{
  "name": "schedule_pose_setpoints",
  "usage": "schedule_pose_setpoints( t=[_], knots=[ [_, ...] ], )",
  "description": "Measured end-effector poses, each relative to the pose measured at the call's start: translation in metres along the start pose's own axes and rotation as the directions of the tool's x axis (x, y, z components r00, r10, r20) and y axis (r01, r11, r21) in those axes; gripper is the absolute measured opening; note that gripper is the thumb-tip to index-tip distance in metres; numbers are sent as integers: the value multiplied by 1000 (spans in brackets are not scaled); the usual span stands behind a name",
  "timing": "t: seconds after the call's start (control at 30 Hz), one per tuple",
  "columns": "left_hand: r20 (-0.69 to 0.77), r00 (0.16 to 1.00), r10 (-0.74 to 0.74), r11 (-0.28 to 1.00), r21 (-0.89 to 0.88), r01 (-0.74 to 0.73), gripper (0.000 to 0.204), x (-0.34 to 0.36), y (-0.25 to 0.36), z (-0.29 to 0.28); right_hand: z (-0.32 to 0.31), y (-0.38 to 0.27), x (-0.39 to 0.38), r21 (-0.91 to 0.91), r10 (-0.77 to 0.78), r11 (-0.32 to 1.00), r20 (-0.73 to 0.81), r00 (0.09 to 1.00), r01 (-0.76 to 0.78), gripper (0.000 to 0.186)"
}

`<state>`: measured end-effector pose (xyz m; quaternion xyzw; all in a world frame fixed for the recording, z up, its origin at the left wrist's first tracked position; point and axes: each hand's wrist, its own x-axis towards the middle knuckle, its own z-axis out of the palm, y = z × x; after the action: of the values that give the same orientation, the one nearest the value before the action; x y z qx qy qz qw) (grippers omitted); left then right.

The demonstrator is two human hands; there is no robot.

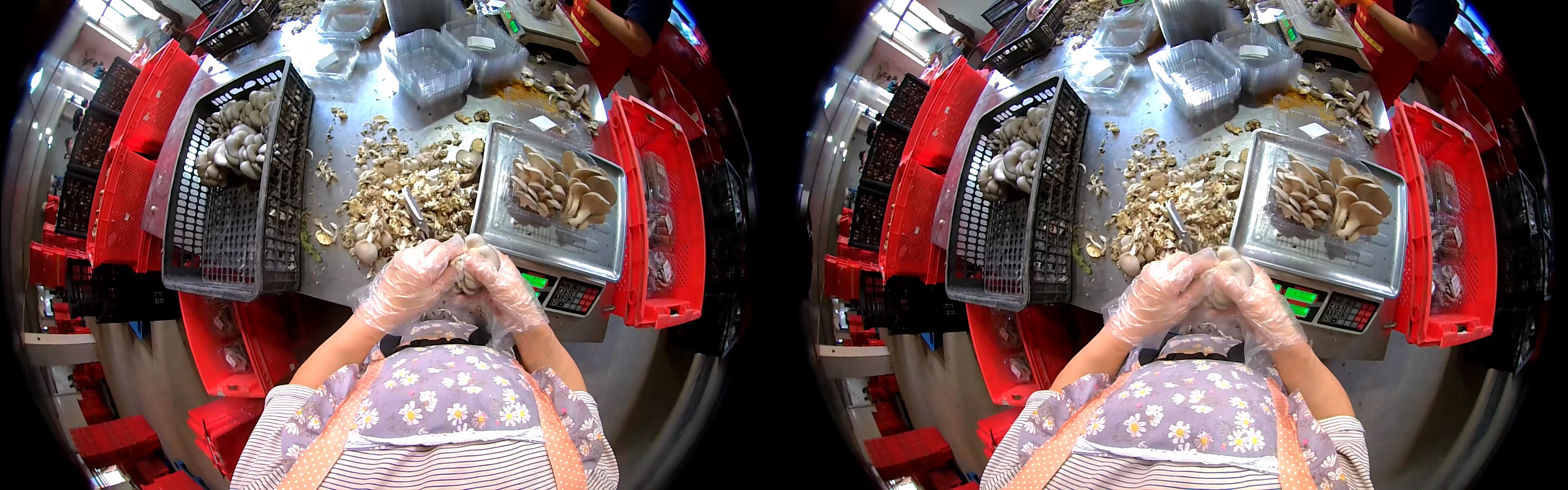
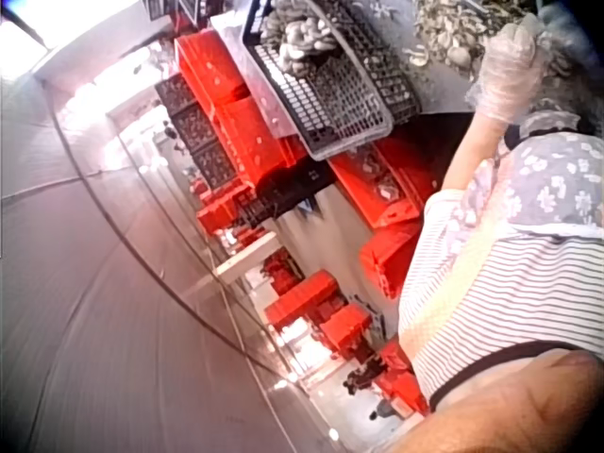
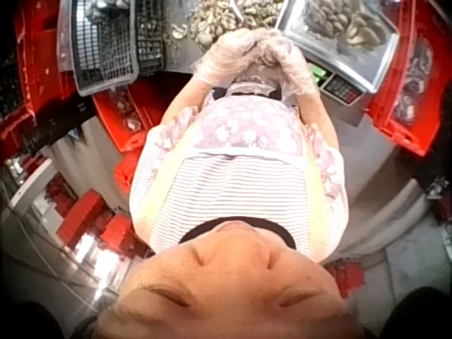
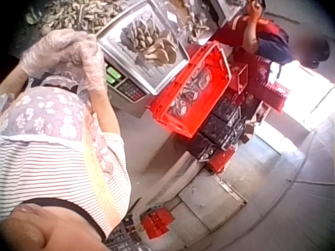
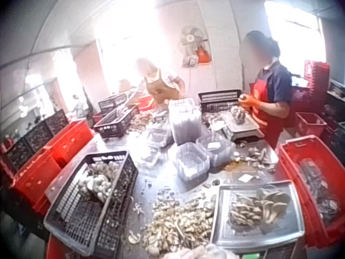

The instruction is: The person trims oyster mushrooms using shears, removes the base, and places the trimmed clusters into clear plastic containers on a digital scale. After weighing, the containers are closed and placed into red crates. The person repeats this process with multiple mushroom clusters throughout the clip.

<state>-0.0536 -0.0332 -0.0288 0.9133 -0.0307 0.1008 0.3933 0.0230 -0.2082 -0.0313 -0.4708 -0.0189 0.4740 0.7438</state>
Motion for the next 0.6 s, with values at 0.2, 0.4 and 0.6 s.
schedule_pose_setpoints(
  t=[0.2, 0.4, 0.6],
  knots=[
    [-110, 990, -92, 936, -348, 48, 17, -2, -16, 15, 0, -5, -5, 84, 85, 993, -27, 996, -82, 54],
    [217, 794, -568, 387, -781, 491, 15, -1, -4, 12, -3, -2, -5, 305, 121, 948, -71, 990, -94, 44],
    [137, 891, -433, 599, -695, 398, 12, -7, -9, 14, -17, 3, 2, 328, 181, 930, -24, 983, -163, 38]
  ],
)
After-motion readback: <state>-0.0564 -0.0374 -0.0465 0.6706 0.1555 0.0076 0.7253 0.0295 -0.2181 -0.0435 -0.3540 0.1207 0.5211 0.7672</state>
